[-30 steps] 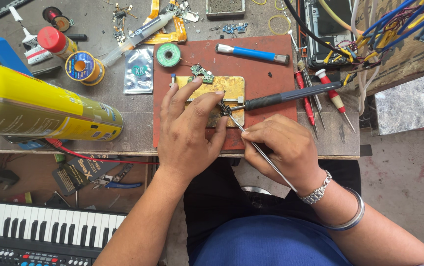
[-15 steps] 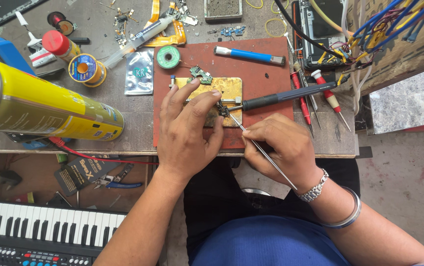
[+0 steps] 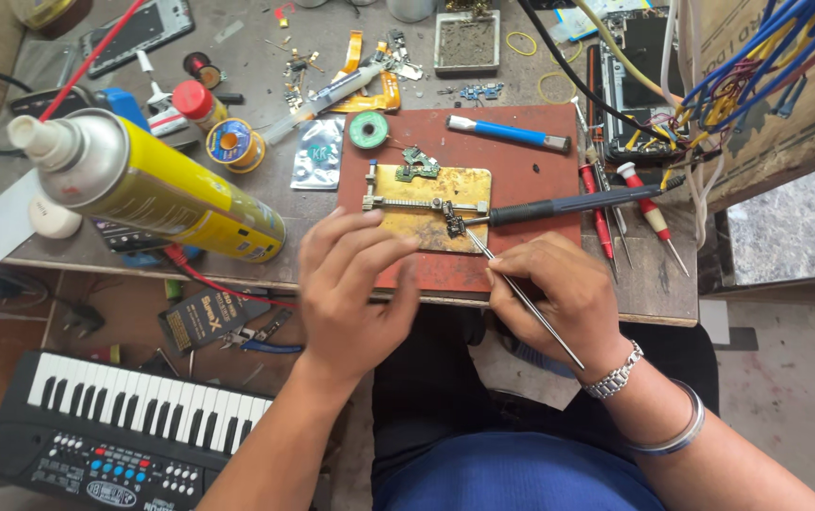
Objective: The person solders a small circuit board held in a clamp on the workbench, using a soldering iron in one hand and tweezers in the other to position and work on components. They briefly reach aside toward a phone and a spray can before returning to solder the board.
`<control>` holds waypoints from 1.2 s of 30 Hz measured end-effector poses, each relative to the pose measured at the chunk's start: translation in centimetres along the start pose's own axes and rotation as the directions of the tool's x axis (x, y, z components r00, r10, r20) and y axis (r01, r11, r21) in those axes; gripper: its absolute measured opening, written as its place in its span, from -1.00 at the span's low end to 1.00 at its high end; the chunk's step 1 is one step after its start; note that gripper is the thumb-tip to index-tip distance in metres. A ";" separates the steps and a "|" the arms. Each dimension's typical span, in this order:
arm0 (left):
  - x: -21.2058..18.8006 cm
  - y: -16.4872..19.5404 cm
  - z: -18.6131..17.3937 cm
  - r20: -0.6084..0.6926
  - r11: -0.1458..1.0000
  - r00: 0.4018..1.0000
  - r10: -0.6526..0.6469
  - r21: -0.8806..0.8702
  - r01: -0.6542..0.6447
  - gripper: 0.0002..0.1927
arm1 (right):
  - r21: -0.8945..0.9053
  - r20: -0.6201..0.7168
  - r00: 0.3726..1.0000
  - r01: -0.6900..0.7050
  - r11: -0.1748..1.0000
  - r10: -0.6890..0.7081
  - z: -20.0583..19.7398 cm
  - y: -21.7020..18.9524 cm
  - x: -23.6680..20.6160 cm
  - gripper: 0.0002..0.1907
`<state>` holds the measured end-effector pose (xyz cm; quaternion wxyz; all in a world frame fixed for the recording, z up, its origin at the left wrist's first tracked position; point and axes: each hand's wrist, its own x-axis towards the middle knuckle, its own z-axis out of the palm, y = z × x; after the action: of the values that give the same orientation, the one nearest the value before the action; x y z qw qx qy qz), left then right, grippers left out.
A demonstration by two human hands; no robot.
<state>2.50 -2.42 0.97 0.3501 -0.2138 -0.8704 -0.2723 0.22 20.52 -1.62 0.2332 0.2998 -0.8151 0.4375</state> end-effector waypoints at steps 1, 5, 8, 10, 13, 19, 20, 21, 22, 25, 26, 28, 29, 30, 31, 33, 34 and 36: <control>-0.6 -0.1 -0.7 -0.028 0.999 0.999 -0.017 0.032 0.018 -0.73 | 0.003 -0.005 1.000 -0.003 1.000 0.003 0.0 0.0 0.0 -0.83; -3.9 -1.5 -4.8 -0.156 0.961 0.975 -0.160 0.199 0.190 -0.71 | 0.016 0.000 1.000 -0.009 1.000 0.009 -0.1 -0.1 0.0 -0.84; -5.5 -4.2 -7.9 -0.265 0.871 0.924 -0.274 0.339 0.355 -0.69 | 0.045 0.009 1.000 -0.017 0.999 0.016 -0.1 -0.2 0.0 -0.84; -6.0 -6.4 -9.9 -0.265 0.805 0.901 -0.342 0.413 0.427 -0.72 | 0.051 0.014 1.000 -0.013 0.999 0.013 -0.2 -0.2 0.0 -0.84; -5.4 -9.6 -11.9 -0.223 0.775 0.921 -0.318 0.498 0.388 -0.72 | 0.052 0.006 1.000 -0.007 0.999 0.007 -0.2 -0.2 0.1 -0.84; -2.5 -12.5 -12.2 -0.123 0.722 0.931 -0.344 0.599 0.345 -0.59 | 0.044 -0.011 1.000 -0.020 0.999 0.020 -0.2 -0.1 -0.1 -0.83; -2.0 -12.8 -12.0 -0.116 0.731 0.929 -0.352 0.585 0.351 -0.54 | 0.043 -0.014 1.000 -0.022 0.999 0.023 -0.2 0.0 -0.1 -0.83; -1.5 -13.0 -12.0 -0.117 0.728 0.928 -0.353 0.589 0.351 -0.52 | 0.042 -0.015 1.000 -0.020 0.999 0.021 -0.2 0.0 -0.1 -0.83; -1.1 -13.1 -12.1 -0.118 0.724 0.928 -0.355 0.593 0.352 -0.50 | 0.040 -0.013 1.000 -0.018 0.999 0.019 -0.3 0.0 -0.1 -0.83; -0.9 -13.2 -13.0 -0.145 0.736 0.943 -0.300 0.594 0.325 -0.54 | 0.035 -0.012 1.000 -0.021 0.999 0.022 -0.2 -0.1 -0.1 -0.83; -1.0 -13.1 -13.2 -0.158 0.744 0.950 -0.271 0.591 0.310 -0.56 | 0.031 -0.012 1.000 -0.024 0.999 0.024 -0.2 -0.1 -0.1 -0.83; -1.5 -12.6 -13.5 -0.176 0.745 0.945 -0.275 0.582 0.325 -0.58 | 0.036 -0.011 1.000 -0.026 0.999 0.027 -0.2 -0.1 0.0 -0.83; -1.7 -12.4 -13.6 -0.180 0.748 0.945 -0.274 0.578 0.327 -0.58 | 0.041 -0.007 1.000 -0.029 0.999 0.029 -0.2 -0.1 0.0 -0.83; -1.9 -12.3 -13.8 -0.184 0.751 0.944 -0.272 0.574 0.328 -0.59 | 0.040 -0.004 1.000 -0.030 0.999 0.030 -0.2 -0.2 -0.1 -0.84; -2.1 -12.1 -13.9 -0.184 0.756 0.947 -0.264 0.570 0.322 -0.61 | 0.039 0.000 1.000 -0.031 0.999 0.031 -0.2 -0.2 0.0 -0.84; -2.5 -11.6 -14.0 -0.181 0.759 0.947 -0.264 0.567 0.320 -0.62 | 0.039 0.004 1.000 -0.030 0.999 0.030 -0.2 -0.3 0.0 -0.85; -2.7 -11.3 -14.0 -0.177 0.756 0.946 -0.272 0.569 0.324 -0.62 | 0.040 0.004 1.000 -0.028 0.999 0.028 -0.2 -0.3 0.0 -0.85; -3.1 -10.6 -14.1 -0.172 0.751 0.942 -0.288 0.569 0.334 -0.62 | 0.040 0.003 1.000 -0.027 0.999 0.027 -0.2 -0.3 0.0 -0.85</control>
<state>5.52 -19.83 3.79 0.3804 0.0638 -0.9213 -0.0500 0.45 20.59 -1.38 0.2202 0.2939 -0.8105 0.4564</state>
